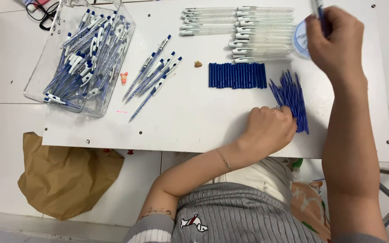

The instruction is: The person assembles blue ballpoint pens by inserting ink cartridges into clear plastic barrels. They pick up barrels and cartridges from a table, insert the cartridges, and place the assembled pens into a clear plastic container.

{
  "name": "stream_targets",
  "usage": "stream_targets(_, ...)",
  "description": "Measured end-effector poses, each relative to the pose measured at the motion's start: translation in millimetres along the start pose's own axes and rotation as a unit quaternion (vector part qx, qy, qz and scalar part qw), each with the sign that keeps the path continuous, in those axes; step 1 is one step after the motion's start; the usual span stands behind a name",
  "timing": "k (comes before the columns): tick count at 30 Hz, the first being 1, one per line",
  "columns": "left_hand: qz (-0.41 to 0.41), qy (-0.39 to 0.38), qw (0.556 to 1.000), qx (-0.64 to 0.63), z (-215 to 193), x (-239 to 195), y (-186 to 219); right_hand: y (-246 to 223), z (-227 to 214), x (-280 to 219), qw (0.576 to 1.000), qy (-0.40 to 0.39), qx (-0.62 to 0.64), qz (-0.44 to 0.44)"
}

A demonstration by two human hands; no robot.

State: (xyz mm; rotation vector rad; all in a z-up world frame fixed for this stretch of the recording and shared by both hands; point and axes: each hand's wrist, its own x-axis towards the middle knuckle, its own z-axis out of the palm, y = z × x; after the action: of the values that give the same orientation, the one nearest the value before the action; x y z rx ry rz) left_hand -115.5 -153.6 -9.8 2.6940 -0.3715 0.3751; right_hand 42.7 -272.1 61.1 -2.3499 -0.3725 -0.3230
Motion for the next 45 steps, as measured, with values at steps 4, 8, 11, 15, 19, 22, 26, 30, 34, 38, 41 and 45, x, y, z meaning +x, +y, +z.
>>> stream_targets(4,0.025,-0.019,0.999,-0.023,-28,-3,-13,-21,5,-5,0.997,-0.059,0.055,-0.019)
stream_targets(8,-0.012,-0.084,0.992,-0.094,-69,1,-58,-38,12,-9,0.992,-0.063,0.109,-0.013)
stream_targets(11,-0.065,-0.029,0.996,-0.054,-87,-6,-103,-49,15,-12,0.988,-0.065,0.138,0.015)
stream_targets(15,-0.122,0.019,0.991,0.052,-122,-27,-148,-67,26,-6,0.970,-0.077,0.231,-0.021)
stream_targets(19,-0.189,0.079,0.948,0.246,-140,-53,-183,-110,30,6,0.946,-0.102,0.286,-0.111)
stream_targets(22,-0.156,0.127,0.952,0.232,-141,-67,-198,-94,72,38,0.943,-0.054,0.270,-0.188)
stream_targets(26,-0.148,0.171,0.965,0.135,-139,-76,-205,-94,104,67,0.946,-0.038,0.224,-0.231)
stream_targets(30,-0.178,0.195,0.961,0.078,-131,-79,-211,-87,127,88,0.968,-0.065,0.186,-0.157)
stream_targets(34,-0.191,0.194,0.960,0.066,-131,-81,-210,-79,136,95,0.976,-0.090,0.161,-0.116)
stream_targets(38,-0.187,0.195,0.961,0.057,-131,-82,-211,-68,137,98,0.980,-0.105,0.124,-0.112)
stream_targets(41,-0.185,0.198,0.960,0.064,-130,-81,-212,-62,138,104,0.976,-0.121,0.065,-0.168)
stream_targets(45,-0.181,0.193,0.960,0.094,-125,-84,-215,-55,148,107,0.980,-0.124,-0.018,-0.154)
